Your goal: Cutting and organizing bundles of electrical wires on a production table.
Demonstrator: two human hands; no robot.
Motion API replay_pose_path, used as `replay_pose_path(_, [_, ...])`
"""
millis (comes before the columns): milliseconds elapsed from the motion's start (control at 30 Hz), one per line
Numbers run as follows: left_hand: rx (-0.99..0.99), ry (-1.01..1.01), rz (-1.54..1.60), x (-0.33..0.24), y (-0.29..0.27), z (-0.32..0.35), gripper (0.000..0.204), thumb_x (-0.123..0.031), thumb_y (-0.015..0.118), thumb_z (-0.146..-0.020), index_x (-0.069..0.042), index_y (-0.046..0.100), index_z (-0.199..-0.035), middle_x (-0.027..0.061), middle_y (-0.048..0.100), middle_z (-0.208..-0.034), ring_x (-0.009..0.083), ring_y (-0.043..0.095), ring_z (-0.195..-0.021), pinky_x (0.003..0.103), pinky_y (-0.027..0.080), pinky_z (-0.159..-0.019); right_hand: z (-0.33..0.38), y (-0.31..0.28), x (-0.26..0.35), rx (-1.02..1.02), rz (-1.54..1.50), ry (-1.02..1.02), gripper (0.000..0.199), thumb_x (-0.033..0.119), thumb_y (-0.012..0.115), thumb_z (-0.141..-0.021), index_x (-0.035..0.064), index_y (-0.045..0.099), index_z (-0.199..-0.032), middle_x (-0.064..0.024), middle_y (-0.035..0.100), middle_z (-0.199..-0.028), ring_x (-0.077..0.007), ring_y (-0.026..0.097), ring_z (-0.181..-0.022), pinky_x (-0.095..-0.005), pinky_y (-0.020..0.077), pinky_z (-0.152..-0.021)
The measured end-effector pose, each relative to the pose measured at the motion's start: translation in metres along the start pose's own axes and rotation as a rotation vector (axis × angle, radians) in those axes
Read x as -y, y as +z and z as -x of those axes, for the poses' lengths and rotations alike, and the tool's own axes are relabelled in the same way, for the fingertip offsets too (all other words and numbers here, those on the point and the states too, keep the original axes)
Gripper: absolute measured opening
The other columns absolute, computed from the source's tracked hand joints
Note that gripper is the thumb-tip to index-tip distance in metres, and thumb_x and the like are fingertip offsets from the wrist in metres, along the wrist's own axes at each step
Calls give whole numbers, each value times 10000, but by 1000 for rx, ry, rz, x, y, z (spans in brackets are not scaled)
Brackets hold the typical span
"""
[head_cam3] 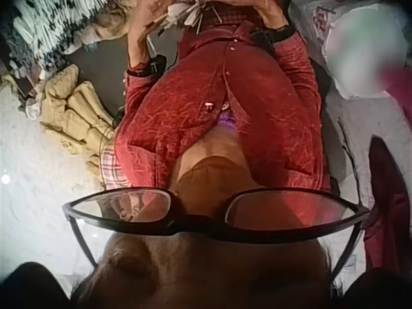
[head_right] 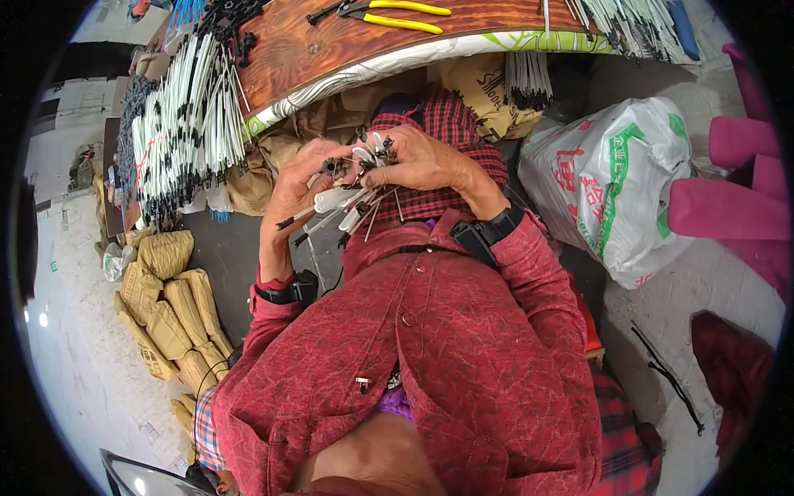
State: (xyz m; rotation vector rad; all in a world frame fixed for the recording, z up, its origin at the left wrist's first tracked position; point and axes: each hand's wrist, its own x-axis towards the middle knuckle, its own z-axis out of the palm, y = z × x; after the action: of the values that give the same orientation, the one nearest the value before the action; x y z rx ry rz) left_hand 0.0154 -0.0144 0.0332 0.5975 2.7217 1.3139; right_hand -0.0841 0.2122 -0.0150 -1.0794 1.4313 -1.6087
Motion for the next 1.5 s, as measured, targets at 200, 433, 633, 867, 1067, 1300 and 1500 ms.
replay_pose_path(200, [10,-100,194,-8,13,0,427,-67,636,-925,-38,583,-1348,86,591,-1182,231,583,-1066,324,473,-896,0,2,0,33,-34,-83,126,40,720,-861,-8,675,-969,-73,695,-1000,-172,656,-960,-314,516,-879])
replay_pose_path(433, [-26,13,128,-10,14,-3,421,26,642,-859,-22,604,-1275,154,606,-1138,313,609,-1021,366,497,-867,5,0,0,10,-4,-52,142,49,726,-857,4,660,-974,-51,680,-951,-144,639,-901,-298,509,-826])
replay_pose_path(633, [-101,-118,39,-15,12,-10,318,-11,684,-870,23,631,-1182,112,675,-916,258,662,-862,318,519,-750,4,-3,0,-18,-72,-20,139,62,723,-863,18,651,-973,-34,685,-916,-122,639,-871,-285,506,-793])
replay_pose_path(867, [-272,-476,474,-14,23,-10,272,-19,718,-854,0,668,-1121,76,701,-870,182,669,-821,294,527,-730,3,-4,1,-41,-16,1,132,86,720,-880,33,637,-967,-24,684,-879,-107,638,-841,-274,509,-779])
replay_pose_path(1067, [-158,-104,137,-12,8,-20,284,44,726,-802,-12,697,-1079,99,695,-936,215,680,-844,300,535,-720,5,-5,-1,-106,-30,46,119,58,706,-886,37,626,-971,-12,675,-889,-95,629,-845,-257,508,-768])
replay_pose_path(1300, [-206,47,89,-5,9,-22,262,51,730,-792,-15,736,-1046,102,689,-969,219,674,-883,298,529,-757,5,-5,3,-128,-164,146,130,36,707,-878,38,623,-978,-3,665,-891,-83,622,-847,-247,508,-751])
replay_pose_path(1500, [-249,-1,172,-2,14,-20,278,60,731,-793,-21,754,-1058,95,684,-962,203,666,-884,288,525,-755,3,-3,1,-160,-110,96,141,33,707,-875,43,627,-990,-5,660,-882,-81,616,-832,-249,506,-735])
